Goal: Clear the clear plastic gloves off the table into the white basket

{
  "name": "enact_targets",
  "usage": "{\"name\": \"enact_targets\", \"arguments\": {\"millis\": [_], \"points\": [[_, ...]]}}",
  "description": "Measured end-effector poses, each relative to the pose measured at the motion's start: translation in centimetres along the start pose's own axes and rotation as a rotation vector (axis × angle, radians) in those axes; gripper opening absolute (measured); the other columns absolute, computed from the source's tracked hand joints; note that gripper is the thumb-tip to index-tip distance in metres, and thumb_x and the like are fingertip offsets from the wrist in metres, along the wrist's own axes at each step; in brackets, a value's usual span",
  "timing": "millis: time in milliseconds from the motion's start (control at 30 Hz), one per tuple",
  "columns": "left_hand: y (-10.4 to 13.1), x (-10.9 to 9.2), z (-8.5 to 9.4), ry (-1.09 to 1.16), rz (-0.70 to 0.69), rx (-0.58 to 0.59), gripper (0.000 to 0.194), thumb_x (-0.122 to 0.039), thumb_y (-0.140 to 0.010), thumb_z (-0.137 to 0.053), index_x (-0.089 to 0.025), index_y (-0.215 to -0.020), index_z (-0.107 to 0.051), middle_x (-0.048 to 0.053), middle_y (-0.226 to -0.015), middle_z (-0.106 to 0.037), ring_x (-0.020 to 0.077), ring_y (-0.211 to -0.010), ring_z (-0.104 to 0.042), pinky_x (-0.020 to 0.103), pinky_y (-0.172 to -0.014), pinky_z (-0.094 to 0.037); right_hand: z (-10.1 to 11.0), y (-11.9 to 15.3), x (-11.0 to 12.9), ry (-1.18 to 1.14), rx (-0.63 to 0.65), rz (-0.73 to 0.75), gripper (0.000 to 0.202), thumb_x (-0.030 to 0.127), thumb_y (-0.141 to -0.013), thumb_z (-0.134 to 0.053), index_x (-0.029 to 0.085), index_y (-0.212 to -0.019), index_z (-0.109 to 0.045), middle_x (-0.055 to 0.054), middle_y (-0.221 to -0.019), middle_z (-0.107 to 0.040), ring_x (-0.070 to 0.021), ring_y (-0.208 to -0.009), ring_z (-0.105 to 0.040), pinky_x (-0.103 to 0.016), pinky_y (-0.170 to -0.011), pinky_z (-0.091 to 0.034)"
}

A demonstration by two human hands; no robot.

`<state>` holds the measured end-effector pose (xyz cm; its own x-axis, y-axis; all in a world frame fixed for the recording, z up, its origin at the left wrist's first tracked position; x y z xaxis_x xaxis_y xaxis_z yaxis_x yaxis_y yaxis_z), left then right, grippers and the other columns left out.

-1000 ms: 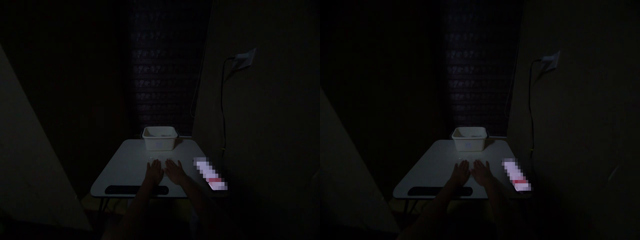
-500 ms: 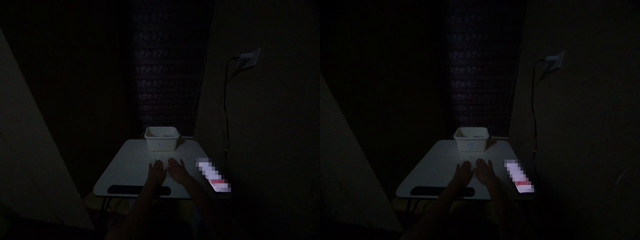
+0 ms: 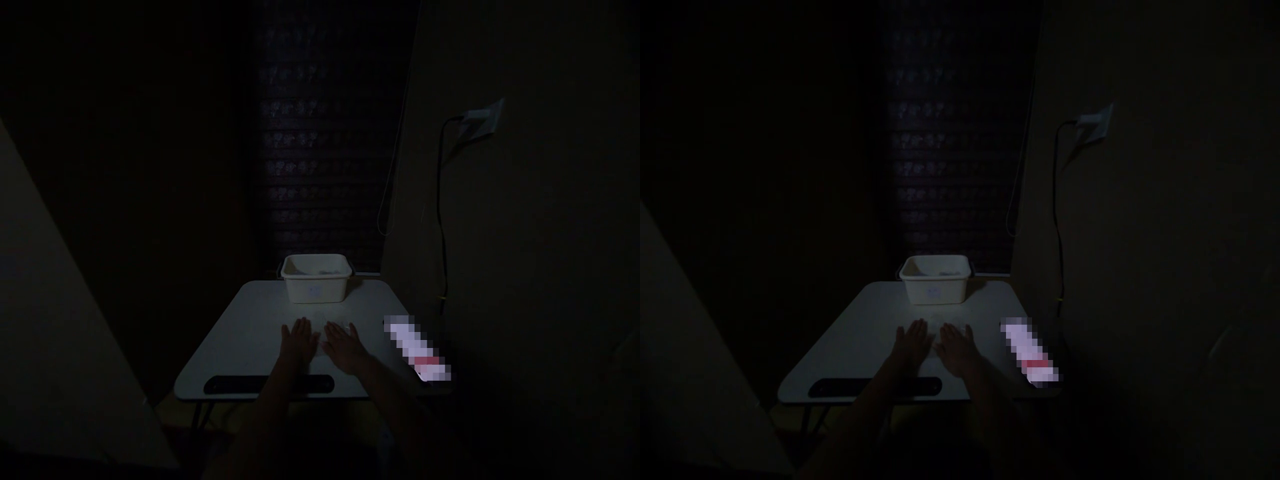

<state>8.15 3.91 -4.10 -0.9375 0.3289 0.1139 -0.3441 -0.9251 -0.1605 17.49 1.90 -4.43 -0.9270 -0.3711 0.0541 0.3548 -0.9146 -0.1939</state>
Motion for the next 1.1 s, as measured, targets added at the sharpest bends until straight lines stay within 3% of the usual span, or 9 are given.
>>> {"name": "enact_targets", "arguments": {"millis": [200, 467, 767, 933, 1100], "points": [[0.0, -0.1, 0.4, -0.027, -0.011, -0.006, 0.044, -0.033, -0.076, -0.014, -0.015, -0.114, -0.028, 0.010, -0.122, -0.022, 0.0230, -0.111, -0.015, 0.049, -0.082, -0.015, 0.2, 0.1, 0.1, 0.002, -0.008, 0.009, 0.049, 0.038, -0.077, -0.001, 0.019, -0.116, -0.023, -0.004, -0.122, -0.024, -0.0148, -0.111, -0.016, -0.043, -0.088, -0.004], [0.2, -1.3, -0.8, 0.013, -0.048, 0.008, 0.046, -0.031, -0.076, -0.013, -0.012, -0.116, -0.023, 0.010, -0.123, -0.021, 0.0211, -0.112, -0.012, 0.049, -0.083, -0.014, -0.2, -0.1, 0.0, -0.037, 0.048, -0.022, 0.050, 0.040, -0.076, -0.002, 0.018, -0.117, -0.020, -0.004, -0.123, -0.021, -0.0142, -0.112, -0.015, -0.045, -0.087, -0.002], [0.1, -1.2, -0.8, 0.050, -0.025, -0.036, 0.050, -0.037, -0.076, -0.006, -0.012, -0.115, -0.025, 0.010, -0.122, -0.023, 0.0200, -0.112, -0.014, 0.050, -0.083, -0.013, -0.5, -1.0, -2.1, 0.008, 0.049, -0.114, 0.050, 0.039, -0.076, -0.005, 0.017, -0.117, -0.022, -0.006, -0.123, -0.022, -0.0154, -0.112, -0.013, -0.046, -0.086, -0.002], [0.1, -1.2, -0.8, 0.046, -0.014, -0.023, 0.049, -0.035, -0.076, -0.007, -0.012, -0.115, -0.025, 0.010, -0.122, -0.022, 0.0207, -0.111, -0.015, 0.050, -0.083, -0.013, -0.3, -1.0, -1.3, 0.035, -0.017, -0.075, 0.051, 0.040, -0.076, -0.004, 0.016, -0.117, -0.022, -0.006, -0.123, -0.022, -0.0153, -0.112, -0.013, -0.045, -0.087, 0.000], [0.2, -1.4, -0.6, 0.013, -0.013, 0.007, 0.047, -0.032, -0.076, -0.011, -0.011, -0.115, -0.026, 0.011, -0.123, -0.021, 0.0214, -0.111, -0.014, 0.051, -0.082, -0.014, -0.6, -0.8, -0.4, 0.009, 0.017, -0.042, 0.051, 0.040, -0.076, -0.003, 0.016, -0.117, -0.022, -0.006, -0.123, -0.022, -0.0158, -0.112, -0.014, -0.045, -0.087, -0.002]]}}
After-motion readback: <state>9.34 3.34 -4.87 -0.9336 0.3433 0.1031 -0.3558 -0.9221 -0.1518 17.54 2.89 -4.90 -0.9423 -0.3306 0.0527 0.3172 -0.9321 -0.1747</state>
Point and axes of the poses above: each hand's wrist, its own y-axis away from the middle knuckle, its own z-axis out of the back of the hand, x = y × z, the point moved 6 cm from there along -y, towards the middle knuckle
